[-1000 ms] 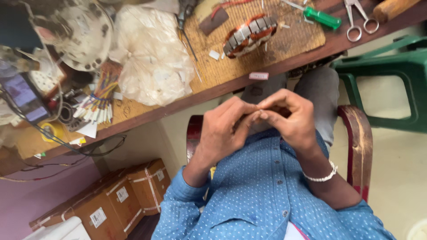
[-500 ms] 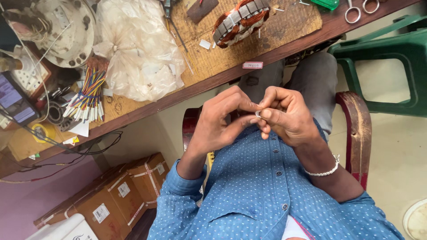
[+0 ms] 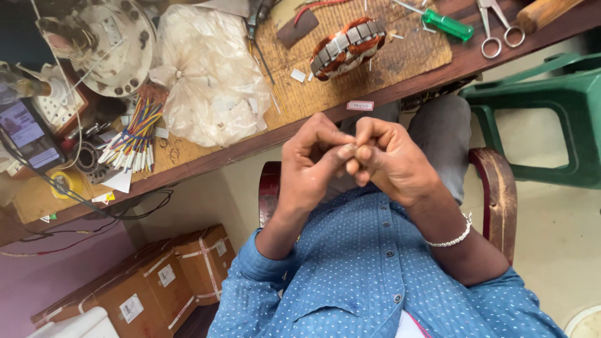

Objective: The person works on a small electrical component, likely a motor stator, at a cluttered workbench. They use a screwdriver to adjust parts and handle small white insulating pieces, inserting them into the component's slots. The person also uses scissors to trim a piece of material.

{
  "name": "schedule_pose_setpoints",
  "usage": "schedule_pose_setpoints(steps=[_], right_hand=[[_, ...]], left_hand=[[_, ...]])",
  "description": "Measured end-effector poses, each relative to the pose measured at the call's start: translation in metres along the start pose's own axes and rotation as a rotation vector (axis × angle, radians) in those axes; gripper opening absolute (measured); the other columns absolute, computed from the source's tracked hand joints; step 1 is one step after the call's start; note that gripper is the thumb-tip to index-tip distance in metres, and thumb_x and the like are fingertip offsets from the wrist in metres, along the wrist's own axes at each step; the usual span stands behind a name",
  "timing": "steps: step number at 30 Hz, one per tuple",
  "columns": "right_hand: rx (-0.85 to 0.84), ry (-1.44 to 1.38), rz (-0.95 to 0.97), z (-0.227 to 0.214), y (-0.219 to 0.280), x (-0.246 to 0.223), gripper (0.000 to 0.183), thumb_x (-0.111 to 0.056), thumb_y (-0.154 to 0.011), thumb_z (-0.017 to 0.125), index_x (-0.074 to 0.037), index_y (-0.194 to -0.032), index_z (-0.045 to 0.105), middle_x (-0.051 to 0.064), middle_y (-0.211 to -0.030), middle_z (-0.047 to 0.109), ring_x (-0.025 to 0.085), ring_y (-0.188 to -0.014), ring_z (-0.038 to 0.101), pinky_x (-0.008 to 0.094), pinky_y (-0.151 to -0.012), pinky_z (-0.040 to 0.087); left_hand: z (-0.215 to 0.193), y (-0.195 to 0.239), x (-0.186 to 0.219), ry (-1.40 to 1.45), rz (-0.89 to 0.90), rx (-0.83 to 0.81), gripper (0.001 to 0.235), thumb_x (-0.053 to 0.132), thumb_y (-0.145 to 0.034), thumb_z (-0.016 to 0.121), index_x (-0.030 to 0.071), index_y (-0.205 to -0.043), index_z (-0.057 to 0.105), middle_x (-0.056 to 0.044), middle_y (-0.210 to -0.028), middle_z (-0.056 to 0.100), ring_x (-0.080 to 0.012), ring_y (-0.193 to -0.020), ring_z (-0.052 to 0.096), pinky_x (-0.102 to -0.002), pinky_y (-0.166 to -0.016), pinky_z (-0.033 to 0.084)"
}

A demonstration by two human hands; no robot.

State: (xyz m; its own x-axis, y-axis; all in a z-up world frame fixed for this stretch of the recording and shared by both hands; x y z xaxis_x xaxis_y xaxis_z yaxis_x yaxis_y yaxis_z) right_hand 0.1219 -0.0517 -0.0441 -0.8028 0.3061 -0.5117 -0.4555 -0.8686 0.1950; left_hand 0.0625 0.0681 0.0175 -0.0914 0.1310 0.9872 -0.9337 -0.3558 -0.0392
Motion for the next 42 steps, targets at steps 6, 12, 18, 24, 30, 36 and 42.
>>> schedule_pose_setpoints(steps=[6, 12, 18, 24, 30, 36, 42], right_hand=[[0.004, 0.124, -0.447, -0.002, -0.009, -0.048, 0.026, -0.019, -0.098, 0.080, -0.004, -0.104, 0.060, 0.010, -0.094, 0.073, 0.017, -0.080, 0.072, 0.027, -0.065, 0.060], [0.214, 0.848, -0.970, 0.011, -0.021, -0.125, 0.023, -0.010, -0.107, 0.077, -0.001, -0.120, 0.061, 0.012, -0.103, 0.075, 0.017, -0.090, 0.074, 0.028, -0.083, 0.063], [0.142, 1.429, -1.246, 0.051, -0.038, -0.135, 0.008, 0.004, -0.103, 0.076, 0.001, -0.107, 0.070, 0.015, -0.107, 0.072, 0.022, -0.098, 0.072, 0.031, -0.085, 0.062], [0.158, 1.567, -1.323, 0.057, -0.041, -0.128, 0.014, 0.006, -0.099, 0.080, -0.001, -0.106, 0.070, 0.010, -0.105, 0.073, 0.025, -0.100, 0.072, 0.036, -0.086, 0.059], [0.148, 1.620, -1.323, 0.057, -0.044, -0.124, 0.016, 0.008, -0.098, 0.078, -0.005, -0.105, 0.071, 0.008, -0.102, 0.073, 0.025, -0.099, 0.068, 0.036, -0.086, 0.058], [0.020, 1.633, -1.220, 0.050, -0.048, -0.131, 0.016, 0.008, -0.099, 0.079, -0.004, -0.107, 0.072, 0.009, -0.105, 0.075, 0.024, -0.100, 0.069, 0.035, -0.083, 0.058], [-0.064, 1.684, -1.147, 0.047, -0.048, -0.138, 0.019, 0.008, -0.098, 0.083, -0.002, -0.111, 0.075, 0.011, -0.100, 0.074, 0.025, -0.092, 0.072, 0.033, -0.078, 0.057]], left_hand=[[0.003, -0.029, 0.034, -0.499, 0.349, 0.095, 0.039, 0.015, -0.096, 0.077, 0.013, -0.133, 0.063, -0.007, -0.129, 0.056, -0.0193, -0.115, 0.058, -0.028, -0.091, 0.052], [0.001, -0.086, 0.028, -0.847, 0.577, 0.107, 0.073, 0.012, -0.086, 0.086, 0.017, -0.148, 0.046, -0.012, -0.142, 0.051, -0.0320, -0.131, 0.052, -0.044, -0.111, 0.044], [-0.003, -0.110, -0.008, -0.596, 0.458, 0.090, 0.082, -0.008, -0.087, 0.077, 0.023, -0.154, 0.041, -0.009, -0.128, 0.066, -0.0248, -0.116, 0.070, -0.038, -0.100, 0.058], [-0.010, -0.114, -0.016, -0.480, 0.399, 0.094, 0.089, -0.008, -0.084, 0.078, 0.025, -0.156, 0.037, -0.007, -0.108, 0.068, -0.0191, -0.096, 0.071, -0.035, -0.088, 0.058], [-0.006, -0.120, -0.013, -0.520, 0.377, 0.046, 0.082, -0.008, -0.083, 0.075, 0.024, -0.152, 0.045, -0.005, -0.097, 0.064, -0.0184, -0.089, 0.069, -0.035, -0.085, 0.057], [-0.003, -0.119, -0.002, -0.486, 0.461, 0.055, 0.055, -0.010, -0.082, 0.071, 0.014, -0.130, 0.063, -0.007, -0.117, 0.072, -0.0233, -0.110, 0.073, -0.035, -0.098, 0.058], [-0.002, -0.115, -0.001, -0.525, 0.451, 0.095, 0.057, -0.014, -0.079, 0.065, 0.012, -0.130, 0.065, -0.006, -0.119, 0.072, -0.0254, -0.115, 0.072, -0.035, -0.101, 0.057]])
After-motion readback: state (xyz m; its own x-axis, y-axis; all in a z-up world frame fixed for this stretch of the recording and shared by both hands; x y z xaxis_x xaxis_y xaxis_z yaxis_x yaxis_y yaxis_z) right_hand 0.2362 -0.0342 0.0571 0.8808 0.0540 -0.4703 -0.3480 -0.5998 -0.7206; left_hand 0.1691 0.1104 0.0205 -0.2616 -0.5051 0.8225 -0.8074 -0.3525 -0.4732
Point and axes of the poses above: each hand's wrist, its own y-axis away from the middle knuckle, its own z-axis out of the palm, x = y × z, the point moved 8 cm from there along -y, towards the middle knuckle
